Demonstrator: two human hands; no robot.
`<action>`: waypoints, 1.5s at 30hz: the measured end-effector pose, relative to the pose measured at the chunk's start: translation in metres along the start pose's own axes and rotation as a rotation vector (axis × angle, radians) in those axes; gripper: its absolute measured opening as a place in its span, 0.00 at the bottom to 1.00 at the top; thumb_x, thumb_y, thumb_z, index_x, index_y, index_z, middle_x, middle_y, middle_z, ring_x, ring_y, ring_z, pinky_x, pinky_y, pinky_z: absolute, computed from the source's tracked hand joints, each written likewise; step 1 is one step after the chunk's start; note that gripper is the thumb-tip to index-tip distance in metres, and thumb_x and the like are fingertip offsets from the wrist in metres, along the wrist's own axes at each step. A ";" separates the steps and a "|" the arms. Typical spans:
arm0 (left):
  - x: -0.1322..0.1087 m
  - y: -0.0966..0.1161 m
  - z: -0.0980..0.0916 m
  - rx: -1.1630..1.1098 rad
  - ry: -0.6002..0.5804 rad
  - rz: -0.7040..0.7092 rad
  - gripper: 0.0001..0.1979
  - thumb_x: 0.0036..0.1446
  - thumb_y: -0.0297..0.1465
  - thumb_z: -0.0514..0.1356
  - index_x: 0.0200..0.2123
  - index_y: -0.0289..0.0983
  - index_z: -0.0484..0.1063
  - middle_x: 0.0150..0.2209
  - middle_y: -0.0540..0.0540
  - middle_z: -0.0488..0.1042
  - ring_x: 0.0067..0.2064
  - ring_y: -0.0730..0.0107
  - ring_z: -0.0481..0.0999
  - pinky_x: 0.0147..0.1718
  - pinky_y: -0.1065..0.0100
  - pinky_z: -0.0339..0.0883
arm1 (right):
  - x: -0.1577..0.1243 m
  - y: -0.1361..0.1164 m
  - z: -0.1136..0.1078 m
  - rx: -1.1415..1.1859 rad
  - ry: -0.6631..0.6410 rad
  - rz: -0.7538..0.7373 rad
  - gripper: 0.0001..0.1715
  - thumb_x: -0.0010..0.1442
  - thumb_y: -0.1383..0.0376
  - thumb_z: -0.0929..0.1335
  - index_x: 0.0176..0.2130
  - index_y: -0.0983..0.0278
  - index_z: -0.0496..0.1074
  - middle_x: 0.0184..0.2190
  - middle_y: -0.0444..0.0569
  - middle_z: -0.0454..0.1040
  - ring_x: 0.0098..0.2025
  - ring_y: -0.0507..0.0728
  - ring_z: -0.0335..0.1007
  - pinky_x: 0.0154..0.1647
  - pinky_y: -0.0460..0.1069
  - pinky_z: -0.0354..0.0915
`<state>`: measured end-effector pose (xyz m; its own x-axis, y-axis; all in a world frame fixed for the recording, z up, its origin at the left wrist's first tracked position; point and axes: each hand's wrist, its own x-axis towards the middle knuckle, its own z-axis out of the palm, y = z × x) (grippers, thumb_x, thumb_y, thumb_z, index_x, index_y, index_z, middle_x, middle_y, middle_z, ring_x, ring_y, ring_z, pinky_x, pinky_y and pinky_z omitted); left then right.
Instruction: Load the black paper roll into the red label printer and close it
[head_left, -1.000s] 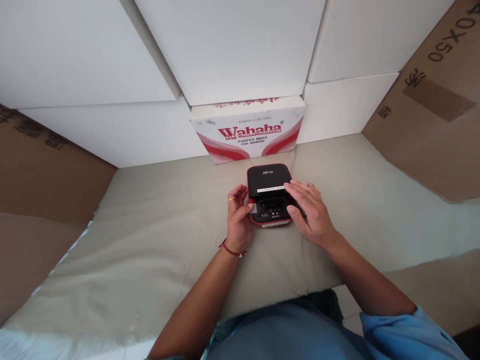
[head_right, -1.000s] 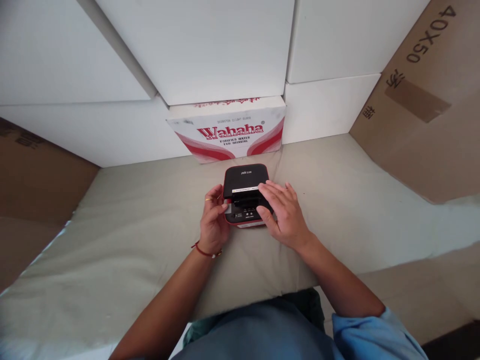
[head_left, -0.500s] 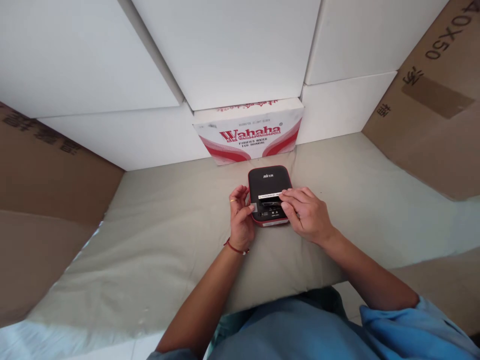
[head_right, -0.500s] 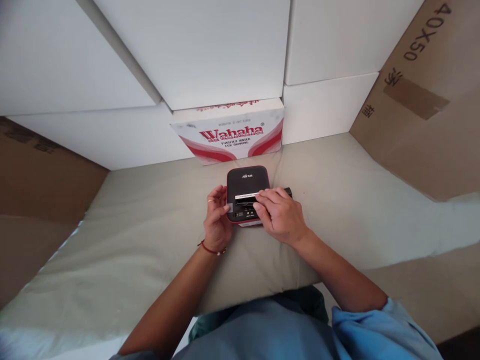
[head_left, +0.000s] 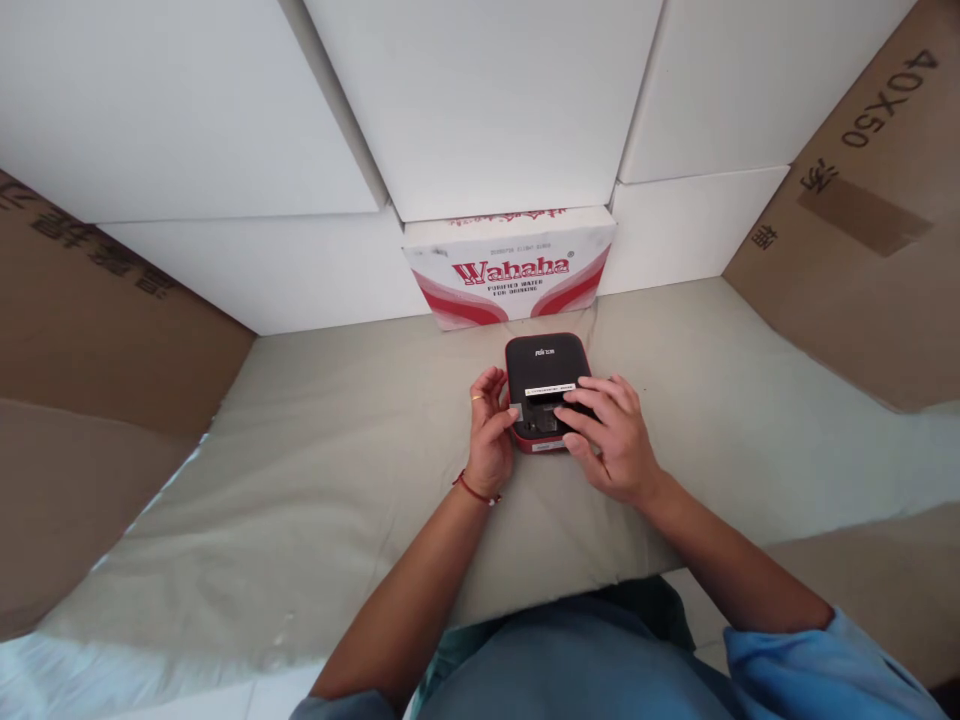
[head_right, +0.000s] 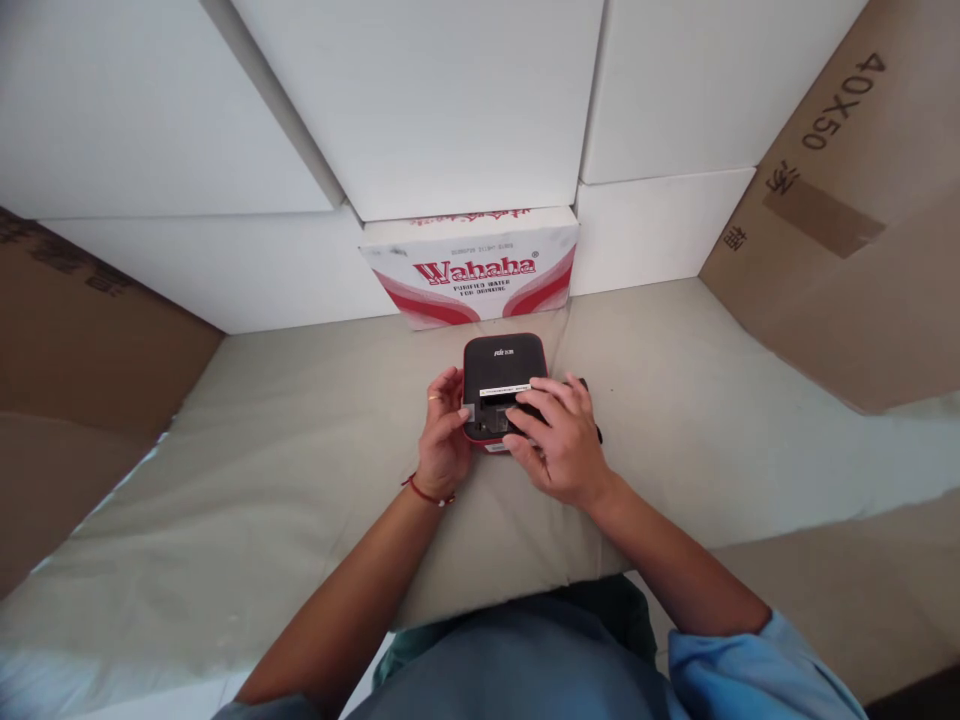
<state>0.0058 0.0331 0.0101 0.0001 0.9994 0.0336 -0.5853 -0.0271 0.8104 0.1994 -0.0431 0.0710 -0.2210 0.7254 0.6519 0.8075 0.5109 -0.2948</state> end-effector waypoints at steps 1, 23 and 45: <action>0.000 0.000 0.001 -0.001 0.001 -0.004 0.32 0.46 0.32 0.76 0.57 0.50 0.81 0.65 0.47 0.76 0.73 0.48 0.70 0.77 0.48 0.60 | -0.004 0.000 0.002 0.003 0.032 -0.038 0.18 0.81 0.58 0.66 0.55 0.60 0.85 0.52 0.55 0.86 0.65 0.67 0.74 0.76 0.67 0.62; 0.006 -0.008 -0.011 -0.057 0.008 -0.067 0.26 0.58 0.46 0.78 0.57 0.49 0.78 0.68 0.45 0.77 0.76 0.51 0.71 0.82 0.46 0.57 | 0.036 0.009 -0.012 0.202 -0.052 0.041 0.17 0.81 0.64 0.66 0.46 0.62 0.85 0.49 0.54 0.88 0.49 0.58 0.86 0.51 0.53 0.79; 0.017 -0.016 -0.019 -0.032 0.051 -0.105 0.20 0.58 0.35 0.78 0.52 0.44 0.79 0.62 0.43 0.82 0.67 0.57 0.80 0.75 0.49 0.68 | 0.114 0.001 -0.050 -0.333 -0.684 0.345 0.18 0.66 0.64 0.72 0.55 0.63 0.81 0.54 0.58 0.85 0.44 0.64 0.84 0.39 0.54 0.69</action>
<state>-0.0002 0.0511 -0.0130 0.0221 0.9965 -0.0811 -0.6100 0.0777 0.7886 0.2023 0.0167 0.1800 -0.1284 0.9910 -0.0366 0.9864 0.1238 -0.1079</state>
